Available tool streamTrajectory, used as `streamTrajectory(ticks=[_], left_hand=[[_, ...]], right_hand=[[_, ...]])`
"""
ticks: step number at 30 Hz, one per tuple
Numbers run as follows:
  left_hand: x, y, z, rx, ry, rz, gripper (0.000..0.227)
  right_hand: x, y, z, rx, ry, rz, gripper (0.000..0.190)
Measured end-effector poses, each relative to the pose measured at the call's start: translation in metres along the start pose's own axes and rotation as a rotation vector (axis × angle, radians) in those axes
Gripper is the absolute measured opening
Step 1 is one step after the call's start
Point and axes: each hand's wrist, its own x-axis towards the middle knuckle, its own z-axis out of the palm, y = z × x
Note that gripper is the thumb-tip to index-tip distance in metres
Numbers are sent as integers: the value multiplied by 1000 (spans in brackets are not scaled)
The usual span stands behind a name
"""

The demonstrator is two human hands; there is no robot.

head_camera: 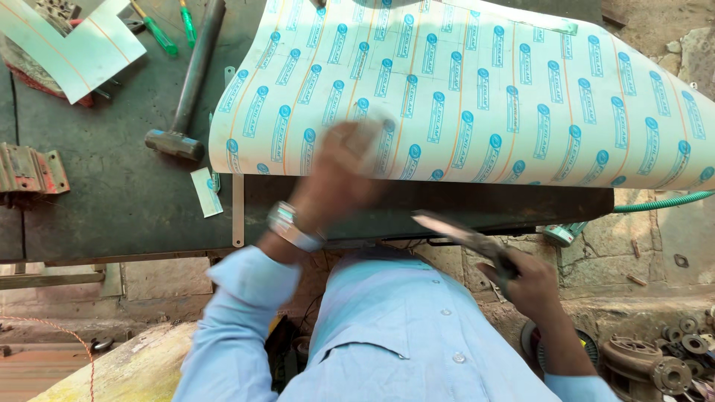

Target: The person retrieves a pair of shears from a drawer, then uses them to cut a roll of Flexilam insulation material into strips. The person handles the insulation roll and shears throughout the task.

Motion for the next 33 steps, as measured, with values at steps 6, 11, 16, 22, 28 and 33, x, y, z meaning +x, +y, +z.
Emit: streamTrajectory(ticks=[6,11,16,22,28,33], left_hand=[[-17,-200,-75,193,8,-615,82],[-17,-201,-89,-328,-184,-964,78],[-20,-131,-127,-753,-71,-1126,69],[-57,-5,-153,-995,220,-1121,58],[-72,136,-108,-1063,494,-1041,54],[-56,232,-68,-921,765,-863,57]], right_hand=[[-45,52,12,400,168,365,30],[-52,65,33,962,399,459,27],[-35,82,29,1149,487,471,30],[-19,109,24,1274,500,370,33],[-23,139,13,1333,388,347,37],[-35,165,9,1436,247,372,36]])
